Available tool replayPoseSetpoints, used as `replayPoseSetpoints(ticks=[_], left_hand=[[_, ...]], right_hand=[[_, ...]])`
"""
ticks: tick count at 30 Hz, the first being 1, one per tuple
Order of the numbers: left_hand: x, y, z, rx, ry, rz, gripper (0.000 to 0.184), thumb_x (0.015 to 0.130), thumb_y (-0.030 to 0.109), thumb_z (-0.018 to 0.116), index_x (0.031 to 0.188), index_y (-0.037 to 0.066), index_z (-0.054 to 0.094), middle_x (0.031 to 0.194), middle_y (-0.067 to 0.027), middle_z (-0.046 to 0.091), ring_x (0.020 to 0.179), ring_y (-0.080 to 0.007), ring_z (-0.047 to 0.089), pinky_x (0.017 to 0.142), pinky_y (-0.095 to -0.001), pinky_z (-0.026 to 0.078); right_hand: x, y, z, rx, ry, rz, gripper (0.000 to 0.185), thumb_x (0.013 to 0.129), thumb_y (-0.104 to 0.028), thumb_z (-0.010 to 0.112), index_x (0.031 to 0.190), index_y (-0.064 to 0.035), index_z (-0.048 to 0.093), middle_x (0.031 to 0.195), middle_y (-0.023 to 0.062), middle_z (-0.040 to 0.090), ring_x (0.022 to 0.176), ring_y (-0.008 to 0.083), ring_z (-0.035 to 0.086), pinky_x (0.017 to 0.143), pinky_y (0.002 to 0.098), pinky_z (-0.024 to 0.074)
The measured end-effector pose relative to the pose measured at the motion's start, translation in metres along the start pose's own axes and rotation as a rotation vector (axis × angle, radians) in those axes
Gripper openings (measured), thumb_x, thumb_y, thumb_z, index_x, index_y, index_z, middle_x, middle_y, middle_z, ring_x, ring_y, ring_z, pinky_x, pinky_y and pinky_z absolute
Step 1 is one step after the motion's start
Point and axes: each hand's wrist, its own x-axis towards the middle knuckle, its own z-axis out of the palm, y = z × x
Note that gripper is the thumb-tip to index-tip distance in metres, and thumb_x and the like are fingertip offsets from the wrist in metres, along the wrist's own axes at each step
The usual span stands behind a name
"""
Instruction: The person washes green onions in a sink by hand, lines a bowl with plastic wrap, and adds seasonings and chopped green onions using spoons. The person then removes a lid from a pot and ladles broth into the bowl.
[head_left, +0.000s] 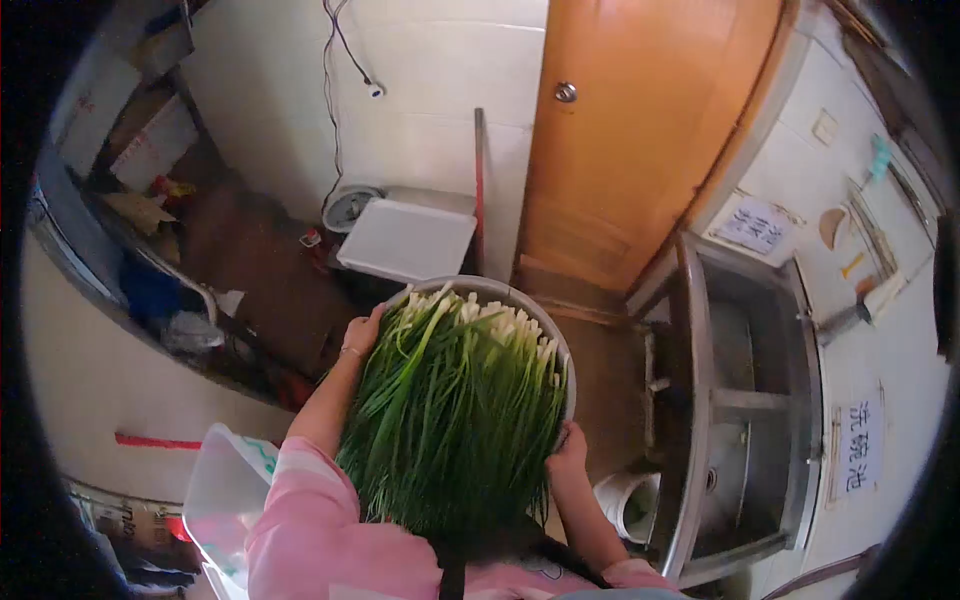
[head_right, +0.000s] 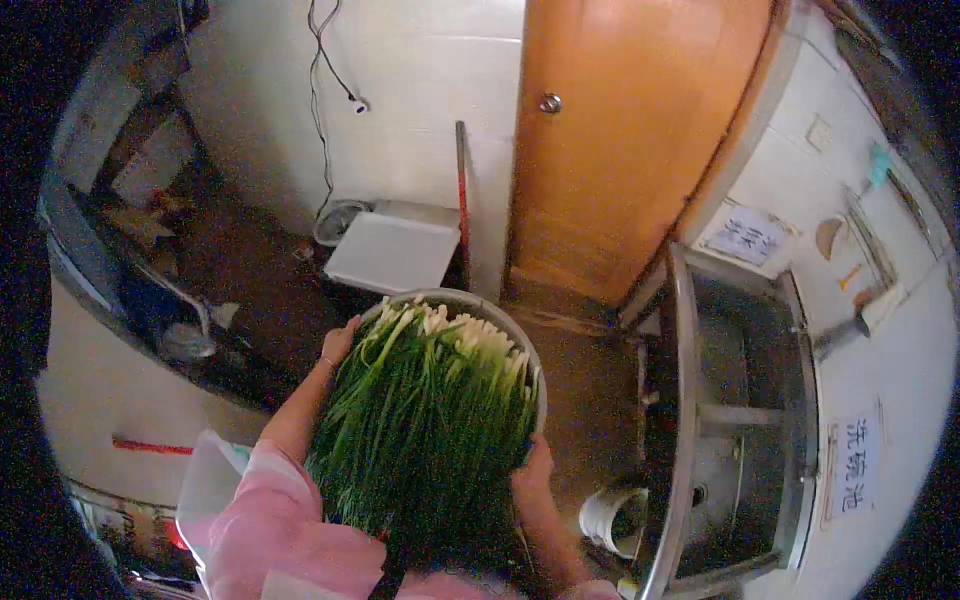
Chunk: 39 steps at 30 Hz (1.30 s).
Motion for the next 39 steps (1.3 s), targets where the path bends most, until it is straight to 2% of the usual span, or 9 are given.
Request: replayPoseSetpoints(ticks=[2,9,11,12,15,20,33,36,39], left_hand=[[0.070,0.010,-0.009,0.061,0.000,0.003,0.079,0.077,0.069,0.043,0.087,-0.006,0.065,0.096,-0.0295,0.060,0.099,-0.0383,0.058,0.088,-0.0415,0.042],[0.236,0.001,-0.068,0.136,0.081,0.014,0.080,0.078,0.070,0.040,0.085,-0.005,0.065,0.092,-0.0287,0.061,0.097,-0.0392,0.058,0.085,-0.0427,0.042],[0.276,-0.007,-0.078,0.147,0.094,0.033,0.079,0.078,0.070,0.040,0.087,-0.005,0.066,0.092,-0.0285,0.061,0.096,-0.0393,0.058,0.085,-0.0425,0.042],[0.346,-0.036,-0.058,0.306,0.147,0.341,0.047,0.081,0.041,0.043,0.112,0.006,0.047,0.074,-0.0215,0.059,0.071,-0.0351,0.057,0.064,-0.0427,0.042],[0.383,0.010,-0.075,0.136,0.109,0.080,0.073,0.082,0.065,0.037,0.093,-0.001,0.065,0.093,-0.0291,0.060,0.095,-0.0397,0.059,0.082,-0.0438,0.042],[0.473,-0.016,-0.052,0.193,0.104,0.148,0.048,0.089,0.053,0.033,0.113,0.019,0.057,0.084,-0.0308,0.059,0.085,-0.0427,0.058,0.076,-0.0470,0.041],[0.603,-0.049,-0.025,0.122,0.151,0.445,0.047,0.089,0.044,0.044,0.128,0.017,0.046,0.100,-0.0286,0.059,0.089,-0.0378,0.060,0.081,-0.0429,0.043],[0.595,-0.034,-0.037,0.508,0.008,0.412,0.044,0.091,0.037,0.043,0.132,0.020,0.042,0.107,-0.0266,0.058,0.096,-0.0368,0.058,0.084,-0.0436,0.042],[0.607,-0.064,-0.041,0.224,0.006,0.258,0.044,0.092,0.025,0.042,0.135,0.028,0.035,0.110,-0.0230,0.058,0.100,-0.0380,0.055,0.086,-0.0463,0.040]], right_hand=[[0.020,-0.103,0.079,0.688,0.133,0.524,0.030,0.083,-0.022,0.048,0.103,-0.0034,0.059,0.107,0.0131,0.061,0.097,0.0333,0.056,0.089,0.0502,0.0428],[0.162,-0.094,0.196,0.715,0.089,0.630,0.031,0.083,-0.022,0.046,0.105,-0.0034,0.058,0.109,0.0153,0.059,0.102,0.0345,0.053,0.092,0.0518,0.0394],[0.202,-0.087,0.223,0.702,-0.002,0.620,0.034,0.082,-0.024,0.047,0.106,-0.0031,0.057,0.109,0.0160,0.059,0.101,0.0347,0.054,0.092,0.0515,0.0397],[0.218,-0.083,0.252,0.700,0.052,0.592,0.034,0.082,-0.024,0.047,0.106,-0.0031,0.057,0.109,0.0160,0.059,0.101,0.0347,0.054,0.092,0.0515,0.0397],[0.270,-0.104,0.317,0.699,0.033,0.643,0.034,0.081,-0.025,0.048,0.105,-0.0027,0.057,0.107,0.0157,0.060,0.098,0.0346,0.054,0.091,0.0513,0.0402],[0.328,-0.106,0.380,0.580,0.110,0.615,0.035,0.081,-0.026,0.048,0.104,-0.0010,0.056,0.105,0.0167,0.060,0.095,0.0342,0.054,0.088,0.0498,0.0424],[0.368,-0.036,0.428,0.774,0.046,0.526,0.032,0.086,-0.025,0.042,0.104,-0.0013,0.055,0.098,0.0153,0.060,0.088,0.0306,0.057,0.084,0.0430,0.0460],[0.351,-0.041,0.429,0.684,0.129,0.517,0.032,0.086,-0.026,0.045,0.105,-0.0028,0.054,0.101,0.0141,0.059,0.092,0.0272,0.055,0.084,0.0407,0.0459],[0.343,-0.017,0.418,0.552,0.160,0.479,0.037,0.088,-0.024,0.048,0.120,-0.0039,0.048,0.112,0.0110,0.055,0.098,0.0268,0.054,0.086,0.0396,0.0445]])
